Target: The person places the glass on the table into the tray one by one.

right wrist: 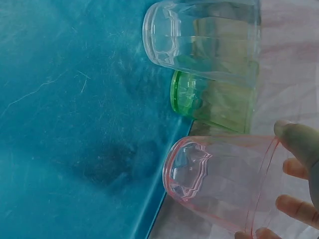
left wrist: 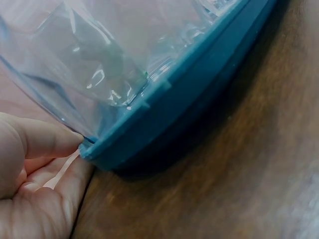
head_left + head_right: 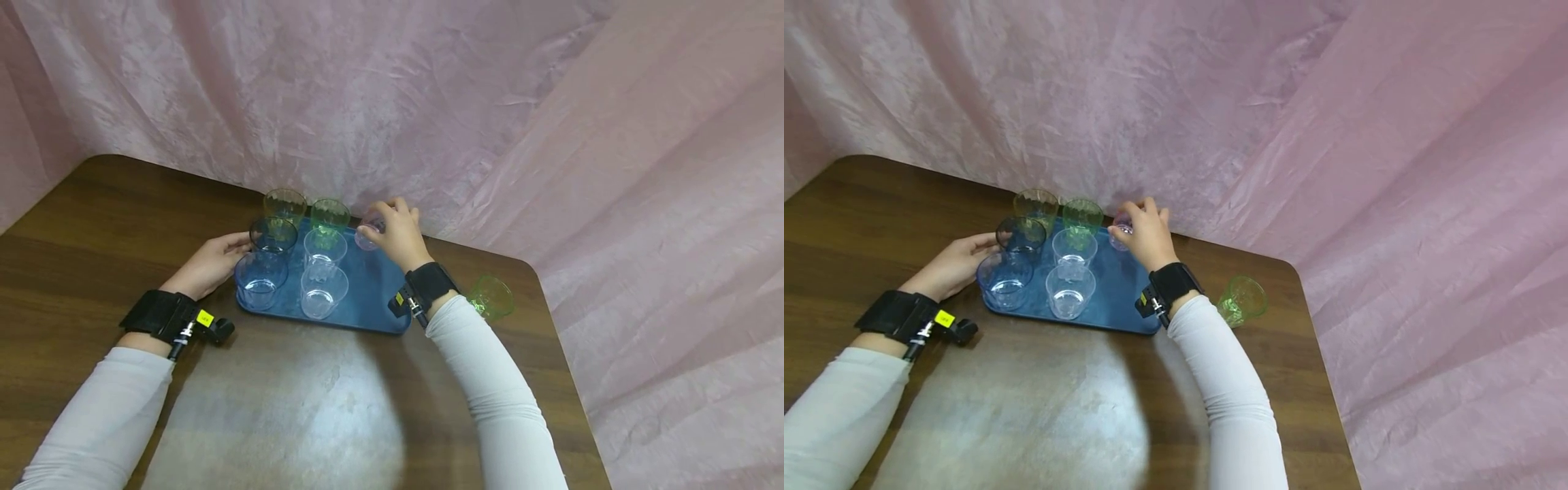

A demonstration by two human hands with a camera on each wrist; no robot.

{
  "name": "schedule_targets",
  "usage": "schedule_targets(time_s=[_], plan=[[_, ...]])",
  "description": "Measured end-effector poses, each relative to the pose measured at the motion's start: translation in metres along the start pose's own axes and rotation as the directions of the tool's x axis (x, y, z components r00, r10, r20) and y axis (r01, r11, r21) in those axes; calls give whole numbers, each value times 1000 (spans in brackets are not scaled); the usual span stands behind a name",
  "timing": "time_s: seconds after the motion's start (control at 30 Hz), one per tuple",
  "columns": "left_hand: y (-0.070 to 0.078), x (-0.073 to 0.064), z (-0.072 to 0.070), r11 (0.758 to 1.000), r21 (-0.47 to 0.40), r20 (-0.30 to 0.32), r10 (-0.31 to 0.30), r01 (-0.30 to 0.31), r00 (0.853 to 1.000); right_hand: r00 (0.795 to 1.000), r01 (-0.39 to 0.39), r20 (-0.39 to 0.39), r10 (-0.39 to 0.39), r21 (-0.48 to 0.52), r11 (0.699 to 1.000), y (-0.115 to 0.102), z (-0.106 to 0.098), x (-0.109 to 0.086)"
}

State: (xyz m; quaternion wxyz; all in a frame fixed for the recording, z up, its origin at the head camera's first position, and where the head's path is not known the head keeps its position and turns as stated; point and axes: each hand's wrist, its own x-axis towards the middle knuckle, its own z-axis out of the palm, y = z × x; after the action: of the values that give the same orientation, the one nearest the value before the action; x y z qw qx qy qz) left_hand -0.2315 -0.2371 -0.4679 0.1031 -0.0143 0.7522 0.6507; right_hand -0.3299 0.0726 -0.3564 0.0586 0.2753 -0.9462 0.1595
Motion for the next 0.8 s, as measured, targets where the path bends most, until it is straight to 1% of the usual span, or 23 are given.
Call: schedule_targets(time_s=[0.07, 0.27, 0.43, 0.6, 0.7, 0.8], plan=[[-1, -1, 0, 1000, 3, -3, 7, -7, 1000, 1000, -6, 8, 6, -9, 1000, -2, 3, 2], [0, -5, -1, 1000, 7, -10, -3, 3, 1000, 999, -30, 44, 32, -33, 999, -4, 9, 7], [2, -5, -2, 1000, -1, -16, 7, -7, 1000, 999, -30, 38, 30, -21, 999, -3, 13, 12], [-1, -7, -3, 1000, 13, -19, -9, 9, 1000, 996, -62, 68, 61, 2, 998, -4, 18, 11], [-3, -8, -4, 1000, 27, -20, -6, 6, 1000, 993, -80, 84, 80, 2, 997, -6, 19, 10], [-2, -9, -5, 999, 33, -24, 7, -6, 1000, 994, -79, 77, 79, 8, 997, -6, 18, 11]])
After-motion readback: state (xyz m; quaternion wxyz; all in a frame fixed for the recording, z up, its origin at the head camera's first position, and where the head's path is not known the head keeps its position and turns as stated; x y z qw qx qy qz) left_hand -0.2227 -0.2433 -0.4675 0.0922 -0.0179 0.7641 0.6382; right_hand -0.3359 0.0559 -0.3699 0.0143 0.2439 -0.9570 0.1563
